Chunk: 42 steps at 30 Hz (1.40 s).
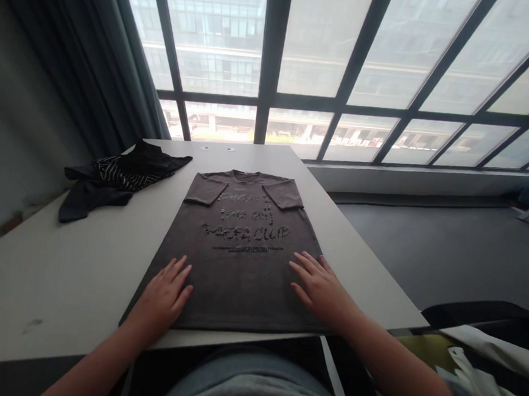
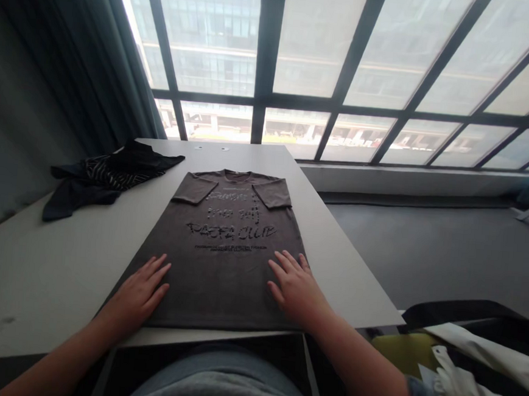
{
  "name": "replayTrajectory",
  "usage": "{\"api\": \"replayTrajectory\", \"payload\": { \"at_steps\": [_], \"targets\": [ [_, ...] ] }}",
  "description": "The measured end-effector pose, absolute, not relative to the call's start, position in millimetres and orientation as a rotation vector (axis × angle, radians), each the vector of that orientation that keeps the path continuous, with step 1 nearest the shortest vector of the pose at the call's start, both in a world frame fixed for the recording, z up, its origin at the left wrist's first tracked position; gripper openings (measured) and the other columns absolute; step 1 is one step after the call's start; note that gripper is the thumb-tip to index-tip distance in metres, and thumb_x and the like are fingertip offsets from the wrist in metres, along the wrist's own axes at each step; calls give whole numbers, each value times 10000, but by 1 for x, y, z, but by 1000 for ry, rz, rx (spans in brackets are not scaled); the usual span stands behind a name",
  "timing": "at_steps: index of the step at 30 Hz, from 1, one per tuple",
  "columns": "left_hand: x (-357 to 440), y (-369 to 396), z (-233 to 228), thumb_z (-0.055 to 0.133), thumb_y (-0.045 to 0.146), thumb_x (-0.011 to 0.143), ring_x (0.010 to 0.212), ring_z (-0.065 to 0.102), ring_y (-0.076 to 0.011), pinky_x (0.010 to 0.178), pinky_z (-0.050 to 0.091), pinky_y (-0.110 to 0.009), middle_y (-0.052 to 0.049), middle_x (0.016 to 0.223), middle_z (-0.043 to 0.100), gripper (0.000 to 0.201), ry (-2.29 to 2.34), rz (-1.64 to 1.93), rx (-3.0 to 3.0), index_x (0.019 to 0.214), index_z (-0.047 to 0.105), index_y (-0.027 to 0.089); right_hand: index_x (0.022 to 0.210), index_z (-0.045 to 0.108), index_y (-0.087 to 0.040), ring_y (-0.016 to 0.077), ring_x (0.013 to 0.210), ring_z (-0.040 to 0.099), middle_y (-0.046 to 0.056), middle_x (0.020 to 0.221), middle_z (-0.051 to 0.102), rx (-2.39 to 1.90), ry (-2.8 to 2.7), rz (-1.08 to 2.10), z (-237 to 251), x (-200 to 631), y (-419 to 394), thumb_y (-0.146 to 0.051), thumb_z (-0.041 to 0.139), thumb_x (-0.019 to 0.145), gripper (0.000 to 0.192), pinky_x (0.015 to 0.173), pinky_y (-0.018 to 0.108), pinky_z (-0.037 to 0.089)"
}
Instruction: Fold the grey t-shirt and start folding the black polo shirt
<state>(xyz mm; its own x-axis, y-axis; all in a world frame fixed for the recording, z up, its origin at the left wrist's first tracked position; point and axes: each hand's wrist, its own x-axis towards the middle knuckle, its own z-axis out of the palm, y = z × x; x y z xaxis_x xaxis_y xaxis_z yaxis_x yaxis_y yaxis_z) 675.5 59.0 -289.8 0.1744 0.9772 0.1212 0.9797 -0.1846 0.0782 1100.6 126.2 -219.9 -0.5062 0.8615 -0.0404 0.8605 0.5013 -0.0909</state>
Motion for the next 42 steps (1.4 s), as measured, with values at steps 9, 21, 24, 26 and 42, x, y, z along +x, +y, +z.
{"api": "replayTrajectory", "payload": {
  "at_steps": [9,21,24,26,42],
  "targets": [
    [702,86,-274,439,448,1074,1596,343,-369,1263,320,-584,-111,1737,341,599,-2174,63,-2314,1645,461,269,1703,321,-140,325,1652,181,120,1771,199,-1560,-2742,468,-246,1000,143,-563,417,1074,765,1337,543,155],
    [666,39,-284,333,478,1033,1583,361,-382,1255,323,-567,-156,1717,376,703,-2279,15,-2134,1635,470,144,1696,278,-35,330,1654,168,208,1770,166,-2111,-2401,267,-269,1086,131,-637,314,1067,872,1339,499,121],
    [667,38,-284,292,488,1024,1576,372,-396,1243,336,-576,-184,1710,378,741,-2283,34,-2130,1629,470,99,1686,282,-5,353,1641,206,240,1755,204,-2245,-2330,200,-270,1106,125,-629,304,1064,881,1331,539,103],
    [665,36,-286,254,491,1016,1569,384,-399,1235,348,-576,-205,1700,385,772,-2269,30,-2122,1618,474,60,1677,292,16,359,1636,221,253,1746,223,-2283,-2331,184,-269,1116,118,-613,304,1061,880,1329,553,87],
    [639,127,-276,367,454,981,1511,492,-348,1242,408,-513,-219,1632,492,687,-1913,-281,-2469,1482,601,46,1695,222,11,327,1659,138,223,1774,152,-1977,-2556,360,-249,1073,251,-568,328,1075,854,1331,427,138]
  ]
}}
